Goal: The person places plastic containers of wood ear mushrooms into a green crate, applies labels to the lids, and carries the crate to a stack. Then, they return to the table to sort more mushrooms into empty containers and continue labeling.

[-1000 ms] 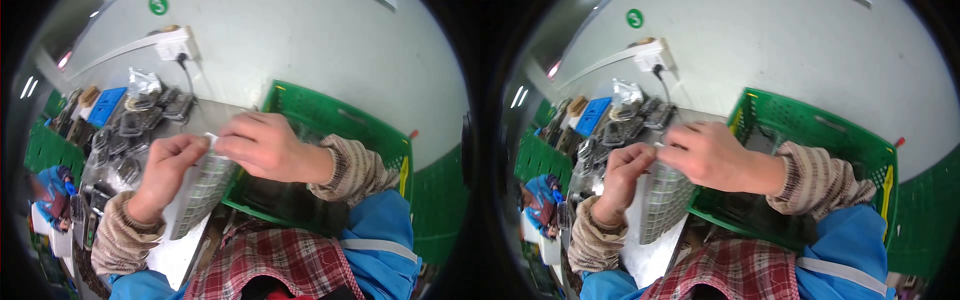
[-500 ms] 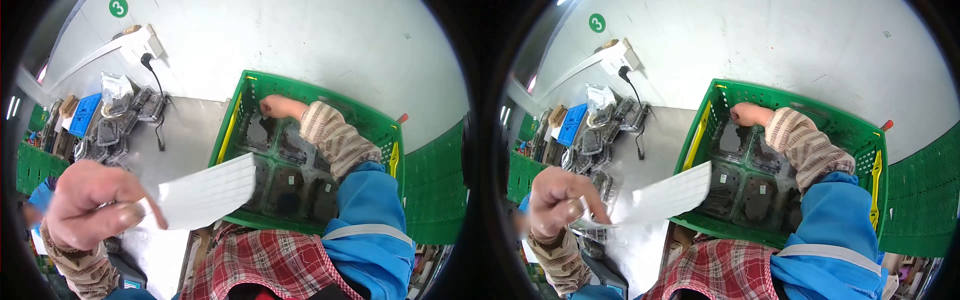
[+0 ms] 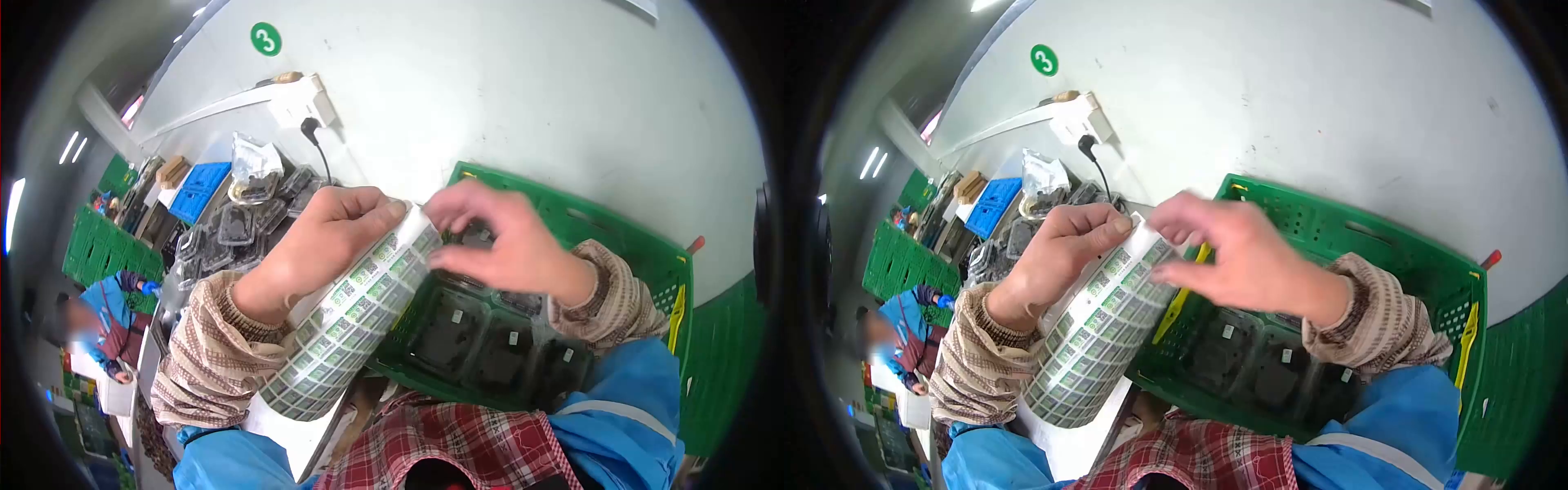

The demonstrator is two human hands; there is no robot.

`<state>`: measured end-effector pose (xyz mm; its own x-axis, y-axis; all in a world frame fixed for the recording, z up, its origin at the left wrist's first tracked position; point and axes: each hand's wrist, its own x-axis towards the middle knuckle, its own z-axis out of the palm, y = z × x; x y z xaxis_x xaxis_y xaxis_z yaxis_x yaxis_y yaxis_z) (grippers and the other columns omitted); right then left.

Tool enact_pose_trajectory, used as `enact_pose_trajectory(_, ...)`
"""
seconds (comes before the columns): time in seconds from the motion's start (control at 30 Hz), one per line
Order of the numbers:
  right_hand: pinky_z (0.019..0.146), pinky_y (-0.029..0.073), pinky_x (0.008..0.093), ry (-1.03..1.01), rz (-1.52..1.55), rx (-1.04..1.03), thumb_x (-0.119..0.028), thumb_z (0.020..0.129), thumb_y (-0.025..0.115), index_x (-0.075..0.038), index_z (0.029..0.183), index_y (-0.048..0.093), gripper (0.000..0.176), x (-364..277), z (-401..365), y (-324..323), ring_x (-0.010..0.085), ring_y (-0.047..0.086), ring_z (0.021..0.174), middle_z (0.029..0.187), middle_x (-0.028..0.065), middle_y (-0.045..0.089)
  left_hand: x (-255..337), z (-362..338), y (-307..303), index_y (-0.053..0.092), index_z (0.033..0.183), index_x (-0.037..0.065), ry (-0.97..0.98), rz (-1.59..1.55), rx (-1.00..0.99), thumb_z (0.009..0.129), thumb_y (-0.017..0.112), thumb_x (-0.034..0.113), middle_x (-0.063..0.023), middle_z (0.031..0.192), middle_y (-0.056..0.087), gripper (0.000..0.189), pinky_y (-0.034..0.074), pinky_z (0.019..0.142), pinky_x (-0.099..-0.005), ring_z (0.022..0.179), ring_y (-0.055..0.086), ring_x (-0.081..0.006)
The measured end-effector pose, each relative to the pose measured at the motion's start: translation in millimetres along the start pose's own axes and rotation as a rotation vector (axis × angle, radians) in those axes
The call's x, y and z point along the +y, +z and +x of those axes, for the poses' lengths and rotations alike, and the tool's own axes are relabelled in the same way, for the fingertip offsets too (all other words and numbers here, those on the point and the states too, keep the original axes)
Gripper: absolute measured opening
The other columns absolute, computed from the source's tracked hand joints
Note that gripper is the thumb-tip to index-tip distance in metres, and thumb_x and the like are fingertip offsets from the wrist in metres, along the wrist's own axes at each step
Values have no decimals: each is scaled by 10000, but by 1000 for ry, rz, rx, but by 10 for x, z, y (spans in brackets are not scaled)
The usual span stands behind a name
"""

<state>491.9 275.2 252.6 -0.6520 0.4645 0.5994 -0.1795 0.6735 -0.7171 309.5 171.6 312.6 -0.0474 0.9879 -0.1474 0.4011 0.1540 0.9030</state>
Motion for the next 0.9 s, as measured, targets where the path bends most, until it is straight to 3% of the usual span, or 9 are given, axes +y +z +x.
enact_pose_trajectory(0.03, 621, 477, 272, -111, -29, -42, -79, 730, 687, -24, 929, 585, 231, -147, 2, 91, 193, 602, 695, 830, 109, 604, -6, -7, -6, 614, 841, -27, 26, -8, -2, 907, 511, 209, 19, 676, 561, 265, 396, 545, -210, 611, 471, -34)
enact_pose_trajectory(0.1, 599, 466, 243, -132, -26, -29, -29, 715, 697, -24, 993, 585, 299, -74, -17, 134, 143, 562, 657, 775, 67, 593, -37, -30, -8, 613, 844, -21, 54, -18, -3, 909, 510, 206, 23, 683, 559, 258, 393, 547, -206, 613, 466, -29)
enact_pose_trajectory(0.2, 552, 459, 253, -160, -19, 26, -29, 700, 703, -11, 941, 600, 262, -36, -20, 188, 163, 561, 625, 760, 72, 591, -117, -66, 3, 607, 846, -15, 79, -90, -4, 912, 507, 203, 29, 693, 553, 248, 386, 545, -198, 616, 454, -22)
enact_pose_trajectory(0.37, 517, 450, 282, -505, -280, 126, -23, 652, 714, 2, 858, 618, 229, 57, -33, 255, 214, 565, 610, 746, 91, 587, -176, -65, -34, 596, 873, 6, -19, -159, 1, 907, 514, 169, 26, 739, 576, 186, 407, 586, -186, 664, 492, -21)
enact_pose_trajectory(0.6, 496, 444, 293, -326, -274, 49, -25, 641, 720, 5, 832, 607, 224, 111, -34, 306, 206, 557, 596, 734, 87, 570, -310, 23, -51, 590, 848, 8, -10, -121, -17, 912, 514, 187, 32, 716, 566, 205, 395, 540, -185, 628, 479, -15)
enact_pose_trajectory(0.8, 484, 435, 279, -525, -399, 134, -55, 623, 740, 0, 849, 616, 264, 249, -31, 316, 213, 547, 595, 748, 92, 552, -421, 138, -6, 560, 789, 10, 28, 57, 65, 913, 511, 181, 52, 671, 500, 217, 354, 519, -189, 612, 417, -14)
enact_pose_trajectory(0.9, 514, 438, 263, -455, -359, 85, -39, 651, 719, 0, 839, 623, 215, 281, -66, 142, 189, 548, 609, 769, 82, 559, -509, 200, 105, 483, 687, -16, 239, 293, 375, 874, 555, 147, 2, 562, 411, 258, 313, 462, -248, 559, 341, -61)
